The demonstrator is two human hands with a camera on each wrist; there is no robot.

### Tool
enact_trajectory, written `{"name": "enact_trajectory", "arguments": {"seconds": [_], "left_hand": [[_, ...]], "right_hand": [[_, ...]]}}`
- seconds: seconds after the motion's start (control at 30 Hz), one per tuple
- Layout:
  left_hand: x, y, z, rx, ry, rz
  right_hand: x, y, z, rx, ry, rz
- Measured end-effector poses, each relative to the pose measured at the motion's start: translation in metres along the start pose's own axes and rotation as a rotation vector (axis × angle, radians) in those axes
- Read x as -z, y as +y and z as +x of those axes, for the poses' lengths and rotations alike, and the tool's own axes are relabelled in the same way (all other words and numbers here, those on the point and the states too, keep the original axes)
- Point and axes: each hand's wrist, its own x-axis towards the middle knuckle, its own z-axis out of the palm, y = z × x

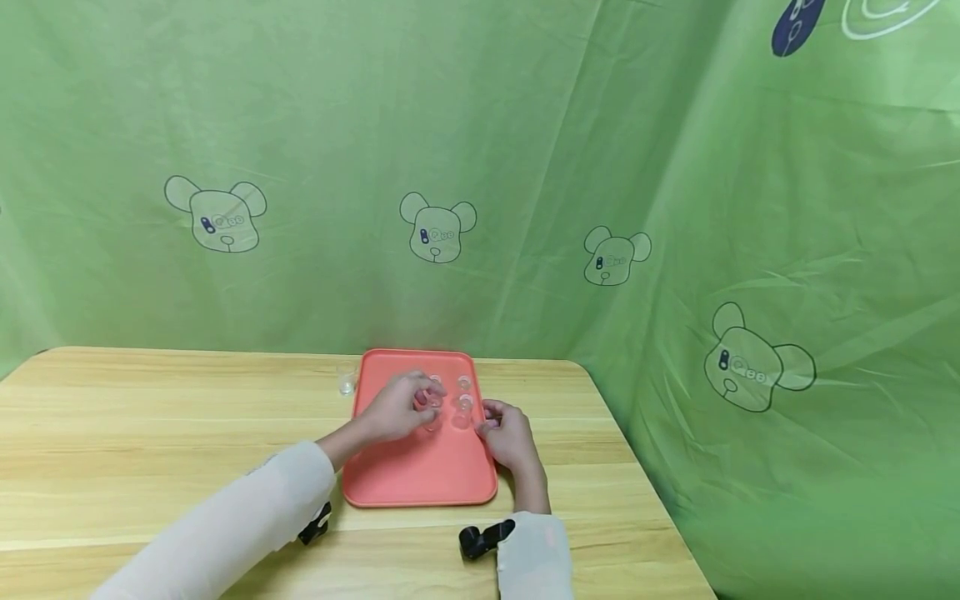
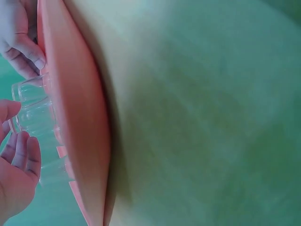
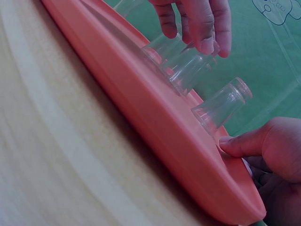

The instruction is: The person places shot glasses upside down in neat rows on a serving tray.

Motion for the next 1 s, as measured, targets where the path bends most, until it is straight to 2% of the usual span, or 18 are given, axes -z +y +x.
{"name": "enact_trajectory", "arguments": {"seconds": [0.53, 0.77, 1.0], "left_hand": [[-0.007, 0.0, 0.001, -0.01, 0.022, 0.085], [-0.006, 0.001, 0.002, -0.007, 0.022, 0.11], [0.006, 0.005, 0.0, -0.004, 0.005, 0.047]], "right_hand": [[-0.001, 0.0, 0.001, 0.0, 0.001, -0.001], [-0.001, 0.0, 0.001, 0.007, 0.002, -0.002], [0.0, 0.0, 0.001, 0.0, 0.004, 0.009]]}}
